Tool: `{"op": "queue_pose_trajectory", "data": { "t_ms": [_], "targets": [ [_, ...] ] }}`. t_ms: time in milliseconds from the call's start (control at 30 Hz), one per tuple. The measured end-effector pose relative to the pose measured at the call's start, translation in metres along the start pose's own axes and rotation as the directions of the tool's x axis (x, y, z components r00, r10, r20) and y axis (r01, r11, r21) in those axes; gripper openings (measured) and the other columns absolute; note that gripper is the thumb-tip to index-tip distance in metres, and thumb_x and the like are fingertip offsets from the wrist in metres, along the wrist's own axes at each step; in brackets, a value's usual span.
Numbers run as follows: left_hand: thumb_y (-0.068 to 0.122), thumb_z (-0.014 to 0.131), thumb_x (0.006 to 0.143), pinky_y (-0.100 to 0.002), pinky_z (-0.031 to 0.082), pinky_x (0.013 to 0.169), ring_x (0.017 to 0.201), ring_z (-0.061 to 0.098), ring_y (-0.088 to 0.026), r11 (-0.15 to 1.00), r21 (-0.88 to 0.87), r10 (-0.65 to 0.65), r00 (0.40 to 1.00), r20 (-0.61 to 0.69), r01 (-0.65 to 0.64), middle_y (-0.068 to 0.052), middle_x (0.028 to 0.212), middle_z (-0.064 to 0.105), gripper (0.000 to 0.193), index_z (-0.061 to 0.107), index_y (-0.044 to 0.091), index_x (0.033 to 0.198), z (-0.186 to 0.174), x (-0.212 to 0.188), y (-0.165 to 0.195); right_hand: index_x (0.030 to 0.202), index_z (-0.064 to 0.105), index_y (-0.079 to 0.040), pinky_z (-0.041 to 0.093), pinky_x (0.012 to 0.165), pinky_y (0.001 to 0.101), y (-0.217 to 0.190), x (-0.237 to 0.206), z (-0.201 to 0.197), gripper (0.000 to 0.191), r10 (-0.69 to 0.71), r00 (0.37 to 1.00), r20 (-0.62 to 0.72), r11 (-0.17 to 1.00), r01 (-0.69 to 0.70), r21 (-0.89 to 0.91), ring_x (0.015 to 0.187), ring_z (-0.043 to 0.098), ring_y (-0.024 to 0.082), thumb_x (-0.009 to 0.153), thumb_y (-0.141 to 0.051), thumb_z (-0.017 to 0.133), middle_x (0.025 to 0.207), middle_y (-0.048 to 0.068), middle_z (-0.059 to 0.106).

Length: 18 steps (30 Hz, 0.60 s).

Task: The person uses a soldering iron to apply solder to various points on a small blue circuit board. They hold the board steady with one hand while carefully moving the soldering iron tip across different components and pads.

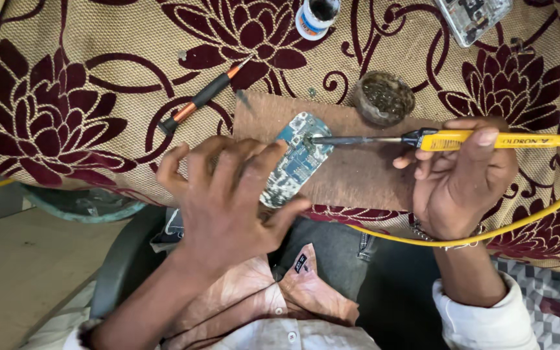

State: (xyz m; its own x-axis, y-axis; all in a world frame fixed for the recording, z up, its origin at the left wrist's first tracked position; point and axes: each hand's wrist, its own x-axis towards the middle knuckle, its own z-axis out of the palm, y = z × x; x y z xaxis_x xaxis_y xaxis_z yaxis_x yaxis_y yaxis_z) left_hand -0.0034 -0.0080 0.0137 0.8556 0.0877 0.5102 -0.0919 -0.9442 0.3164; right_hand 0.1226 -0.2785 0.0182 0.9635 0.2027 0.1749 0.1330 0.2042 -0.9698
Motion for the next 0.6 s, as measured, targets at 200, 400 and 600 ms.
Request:
{"op": "queue_pose_trajectory", "data": {
  "t_ms": [200,400,600],
  "targets": [
    [0.044,0.074,0.102,-0.052,0.024,0.116,0.128,0.053,-0.024,0.982,-0.184,-0.033,0.999,0.042,0.041,-0.002,0.131,0.069,0.052,0.053,0.019,0.142,-0.002,0.001,-0.014,0.107,0.054,0.005,0.064,0.065,0.04,0.004,-0.001,-0.007,0.043,-0.01,0.999,-0.049,0.999,0.013,0.047,0.062,0.064,0.02,0.122,-0.035,0.05,0.077,0.018,0.063],
    [0.044,0.082,0.093,-0.045,0.027,0.109,0.125,0.054,-0.028,0.938,-0.329,-0.084,0.992,0.093,0.11,-0.004,0.113,0.077,0.059,0.063,0.012,0.139,-0.007,0.008,-0.018,0.108,0.054,0.003,0.063,0.063,0.0419,0.006,0.001,-0.01,0.043,-0.014,0.999,-0.039,0.993,0.019,0.114,0.061,0.065,0.022,0.124,-0.036,0.045,0.077,0.018,0.064],
    [0.042,0.085,0.088,-0.047,0.028,0.108,0.122,0.056,-0.03,0.935,-0.33,-0.104,0.991,0.089,0.128,-0.003,0.103,0.076,0.058,0.068,0.01,0.132,-0.009,0.013,-0.016,0.108,0.054,0.003,0.062,0.059,0.0403,0.001,0.001,-0.005,0.043,0.01,0.994,-0.107,0.987,0.007,0.161,0.057,0.062,0.022,0.122,-0.035,0.043,0.075,0.018,0.063]
  ]
}}
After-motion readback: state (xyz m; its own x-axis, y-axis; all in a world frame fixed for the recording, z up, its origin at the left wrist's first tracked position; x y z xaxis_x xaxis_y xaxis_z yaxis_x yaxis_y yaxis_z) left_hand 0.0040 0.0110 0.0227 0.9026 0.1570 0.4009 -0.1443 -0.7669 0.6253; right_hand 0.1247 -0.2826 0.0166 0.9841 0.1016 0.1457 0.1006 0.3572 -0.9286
